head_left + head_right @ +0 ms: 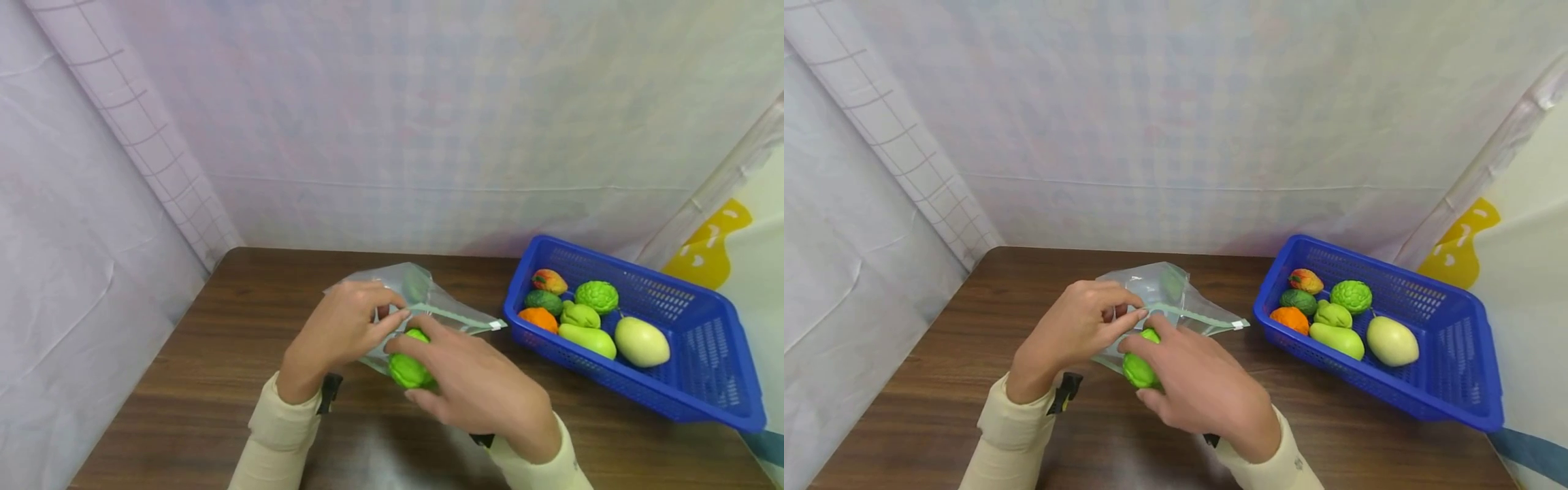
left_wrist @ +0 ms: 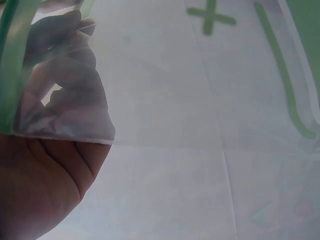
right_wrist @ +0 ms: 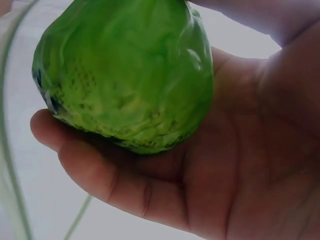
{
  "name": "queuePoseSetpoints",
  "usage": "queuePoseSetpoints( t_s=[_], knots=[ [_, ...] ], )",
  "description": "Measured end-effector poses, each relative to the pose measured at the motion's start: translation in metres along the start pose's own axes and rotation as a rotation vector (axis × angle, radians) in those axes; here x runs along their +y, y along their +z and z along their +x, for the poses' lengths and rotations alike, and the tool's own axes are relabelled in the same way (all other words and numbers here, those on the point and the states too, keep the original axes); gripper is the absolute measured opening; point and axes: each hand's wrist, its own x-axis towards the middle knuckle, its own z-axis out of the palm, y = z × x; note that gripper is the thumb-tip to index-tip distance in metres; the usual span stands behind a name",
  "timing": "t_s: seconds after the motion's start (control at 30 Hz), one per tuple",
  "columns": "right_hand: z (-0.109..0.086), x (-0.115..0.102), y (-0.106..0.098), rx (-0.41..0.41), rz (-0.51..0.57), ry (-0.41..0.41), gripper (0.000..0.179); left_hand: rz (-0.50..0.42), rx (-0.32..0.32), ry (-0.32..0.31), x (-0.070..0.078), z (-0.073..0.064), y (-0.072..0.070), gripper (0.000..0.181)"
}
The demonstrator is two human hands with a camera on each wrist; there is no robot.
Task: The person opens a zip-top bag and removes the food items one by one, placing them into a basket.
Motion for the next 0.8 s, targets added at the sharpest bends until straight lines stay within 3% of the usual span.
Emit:
queuePoseSetpoints(
  t_s=[0.27, 0.47, 0.63, 0.8],
  knots=[
    [-0.019, -0.005, -0.015, 0.067, -0.004, -0.008, 0.052, 0.012, -0.01, -0.004, 0.0, -0.001, -0.001, 0.008],
    [-0.039, 0.002, -0.031, 0.063, -0.038, -0.013, 0.056, 0.021, 0.001, 0.01, -0.002, 0.001, 0.0, 0.007],
    [-0.053, 0.017, -0.055, 0.112, -0.145, -0.032, 0.06, 0.023, 0.011, 0.017, -0.002, 0.003, -0.001, 0.006],
    [-0.07, 0.035, -0.088, 0.133, -0.279, 0.024, 0.068, 0.003, -0.01, 0.014, -0.002, 0.002, 0.002, 0.007]
  ],
)
